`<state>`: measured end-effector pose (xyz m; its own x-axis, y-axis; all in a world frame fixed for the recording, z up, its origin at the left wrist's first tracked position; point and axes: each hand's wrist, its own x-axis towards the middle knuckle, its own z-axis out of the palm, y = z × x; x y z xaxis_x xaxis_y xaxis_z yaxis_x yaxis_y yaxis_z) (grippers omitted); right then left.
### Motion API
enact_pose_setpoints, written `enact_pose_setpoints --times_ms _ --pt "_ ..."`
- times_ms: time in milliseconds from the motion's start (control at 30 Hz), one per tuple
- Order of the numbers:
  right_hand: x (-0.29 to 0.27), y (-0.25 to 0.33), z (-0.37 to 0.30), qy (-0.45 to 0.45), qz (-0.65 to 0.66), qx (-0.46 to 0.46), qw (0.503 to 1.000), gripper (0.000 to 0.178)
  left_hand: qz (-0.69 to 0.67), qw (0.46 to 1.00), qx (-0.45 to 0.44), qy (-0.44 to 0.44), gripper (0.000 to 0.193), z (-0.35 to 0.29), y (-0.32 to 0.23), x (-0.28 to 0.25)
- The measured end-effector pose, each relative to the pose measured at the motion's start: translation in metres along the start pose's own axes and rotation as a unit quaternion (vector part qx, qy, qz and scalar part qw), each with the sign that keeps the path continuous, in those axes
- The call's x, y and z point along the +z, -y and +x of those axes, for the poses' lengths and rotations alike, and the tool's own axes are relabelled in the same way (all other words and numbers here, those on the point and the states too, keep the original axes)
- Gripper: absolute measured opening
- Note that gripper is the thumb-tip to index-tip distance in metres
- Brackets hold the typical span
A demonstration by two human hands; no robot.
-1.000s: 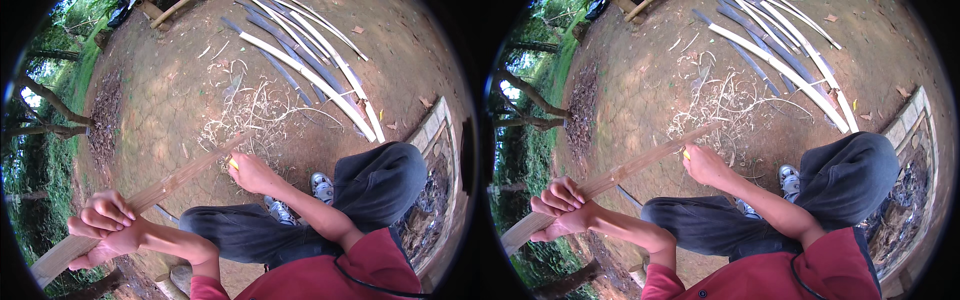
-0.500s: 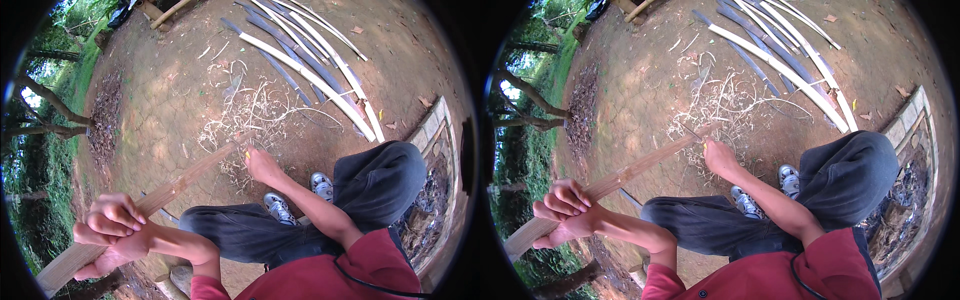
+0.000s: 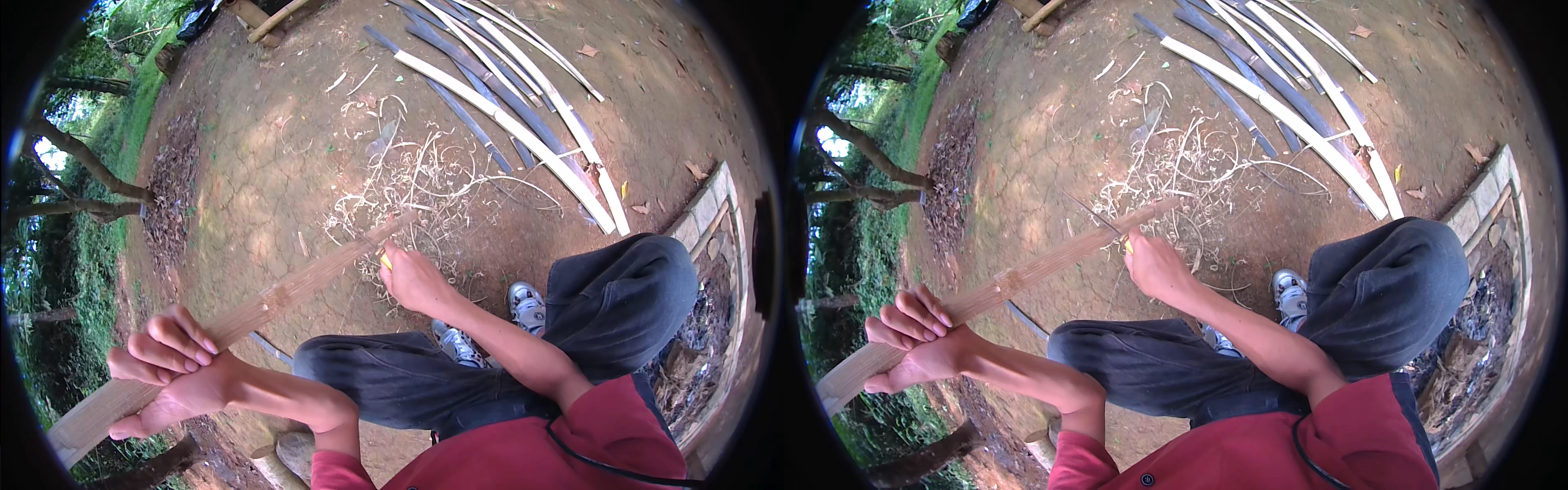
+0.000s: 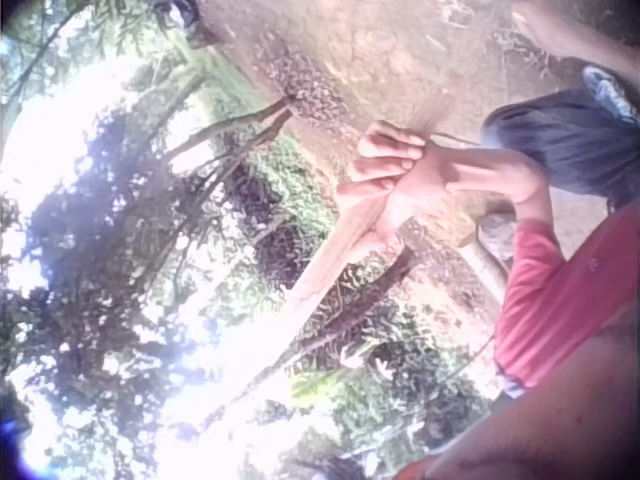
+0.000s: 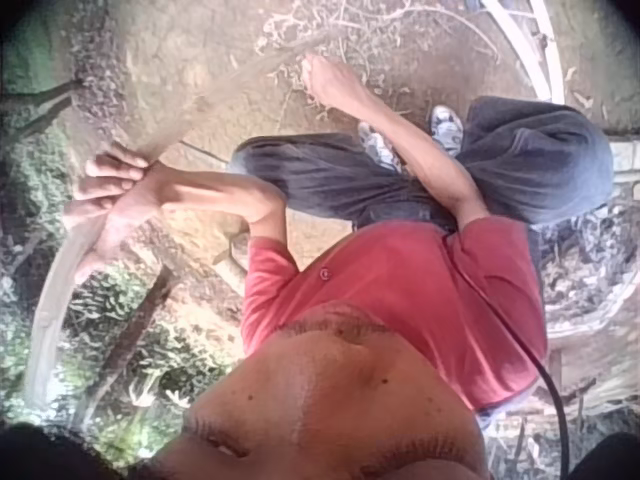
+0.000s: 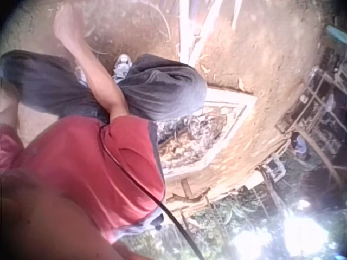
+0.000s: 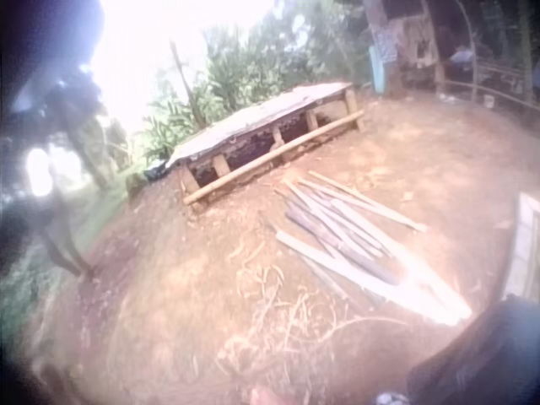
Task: The person shaves a long piece of wood using a billhook, removing strips of wood from the surface and then picking up another piece of wood to continue.
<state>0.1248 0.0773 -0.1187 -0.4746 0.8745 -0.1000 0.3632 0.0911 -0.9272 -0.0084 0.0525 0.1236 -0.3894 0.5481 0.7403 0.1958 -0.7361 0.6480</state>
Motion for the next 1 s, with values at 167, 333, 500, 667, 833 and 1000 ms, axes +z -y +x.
enact_pose_setpoints --times_ms 167,333,500,667,833,1000 --pt "-0.024 0.056 -0.029 0.034 0.046 -0.012 0.998 0.033 0.003 1.000 -0.004 0.008 0.068 -0.003 0.002 -0.001" --pt "-0.005 0.004 -0.008 0.033 0.018 0.109 0.993 0.028 -0.062 0.997 -0.013 0.053 0.069 -0.006 0.001 0.010" --pt "0.005 -0.015 -0.006 0.034 -0.023 0.064 0.997 0.025 0.022 0.999 -0.017 -0.025 0.069 -0.004 -0.003 0.008" --pt "-0.017 0.042 -0.020 0.045 0.010 0.013 0.999 0.024 0.029 0.999 -0.003 -0.042 0.069 -0.004 0.000 0.006" --pt "-0.002 -0.028 0.005 0.014 -0.049 0.040 0.998 0.024 -0.061 0.997 -0.012 0.045 0.069 -0.004 0.001 0.006" --pt "-0.009 0.013 -0.006 0.059 -0.008 0.053 0.997 0.024 -0.021 0.999 0.002 0.029 0.069 0.002 -0.004 -0.007"
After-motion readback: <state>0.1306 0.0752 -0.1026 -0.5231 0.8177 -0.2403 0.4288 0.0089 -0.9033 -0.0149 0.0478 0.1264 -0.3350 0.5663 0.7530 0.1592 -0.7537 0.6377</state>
